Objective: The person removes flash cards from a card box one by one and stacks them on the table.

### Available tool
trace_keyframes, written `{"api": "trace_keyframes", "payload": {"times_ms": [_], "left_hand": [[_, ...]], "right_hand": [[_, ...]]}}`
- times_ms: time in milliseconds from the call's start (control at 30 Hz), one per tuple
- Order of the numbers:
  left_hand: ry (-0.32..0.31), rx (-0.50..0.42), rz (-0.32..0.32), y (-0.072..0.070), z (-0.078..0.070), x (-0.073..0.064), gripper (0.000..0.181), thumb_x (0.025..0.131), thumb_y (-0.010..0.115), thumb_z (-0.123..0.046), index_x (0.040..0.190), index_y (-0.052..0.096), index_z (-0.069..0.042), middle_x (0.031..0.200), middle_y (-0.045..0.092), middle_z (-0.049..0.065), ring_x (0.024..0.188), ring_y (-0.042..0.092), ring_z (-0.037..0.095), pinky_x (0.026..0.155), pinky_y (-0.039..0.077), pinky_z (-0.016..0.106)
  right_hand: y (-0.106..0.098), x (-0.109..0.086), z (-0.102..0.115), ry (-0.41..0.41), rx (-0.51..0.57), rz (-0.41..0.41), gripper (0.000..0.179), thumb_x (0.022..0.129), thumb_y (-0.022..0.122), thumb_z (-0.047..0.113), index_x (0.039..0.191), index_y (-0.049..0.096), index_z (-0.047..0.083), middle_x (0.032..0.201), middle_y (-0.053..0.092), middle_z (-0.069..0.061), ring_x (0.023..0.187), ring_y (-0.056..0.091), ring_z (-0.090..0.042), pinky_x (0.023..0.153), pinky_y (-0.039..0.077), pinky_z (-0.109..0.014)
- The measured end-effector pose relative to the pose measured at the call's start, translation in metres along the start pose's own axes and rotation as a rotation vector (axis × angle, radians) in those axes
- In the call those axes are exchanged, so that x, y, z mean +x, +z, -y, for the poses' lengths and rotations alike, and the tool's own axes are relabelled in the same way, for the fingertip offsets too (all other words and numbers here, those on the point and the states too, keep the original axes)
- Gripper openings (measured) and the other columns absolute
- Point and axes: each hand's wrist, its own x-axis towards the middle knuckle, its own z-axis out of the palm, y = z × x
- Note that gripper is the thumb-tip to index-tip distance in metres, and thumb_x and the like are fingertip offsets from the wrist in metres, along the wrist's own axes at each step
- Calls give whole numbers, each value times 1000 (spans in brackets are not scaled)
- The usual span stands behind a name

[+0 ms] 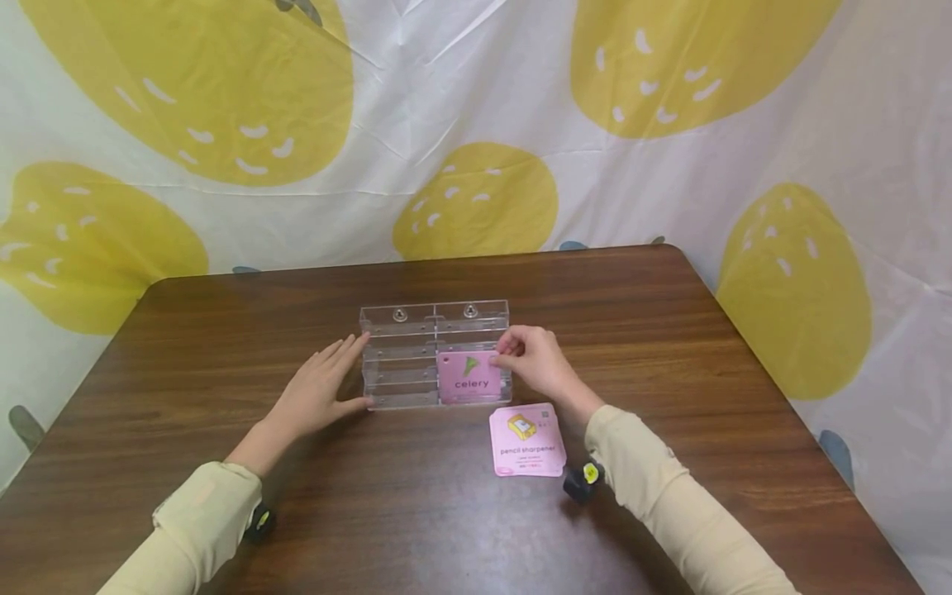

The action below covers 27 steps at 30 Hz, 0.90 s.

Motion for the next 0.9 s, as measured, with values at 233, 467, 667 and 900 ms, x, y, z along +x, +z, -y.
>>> {"api": "trace_keyframes", "payload": {"times_ms": [233,467,667,900], "left_hand": [[-7,2,12,0,0,0,93,75,69,-45,146,17,-17,142,32,21,129,32,37,102,25,56],[1,4,0,0,1,0,93,74,70,-45,146,18,-16,141,33,21,128,33,38,101,26,57],[-3,8,-6,1,2,0,95,73,71,-45,146,17,-17,141,33,21,128,32,36,101,27,56],[-2,5,-5,1,1,0,95,73,71,-45,146,17,-16,142,33,21,129,32,37,102,26,56]], "right_hand": [[-3,1,-3,-15,-3,15,8,74,71,2,75,64,0,67,60,-5,61,52,-12,54,44,-20],[-6,2,-6,-21,1,21,5,78,68,2,80,67,-2,71,64,-8,62,53,-13,56,45,-20],[-9,1,-5,-27,39,42,6,80,65,0,84,67,-5,74,65,-12,63,53,-10,55,44,-19],[-12,0,-4,57,138,44,8,82,64,2,86,67,-5,70,61,-10,58,50,-9,52,45,-24]]}}
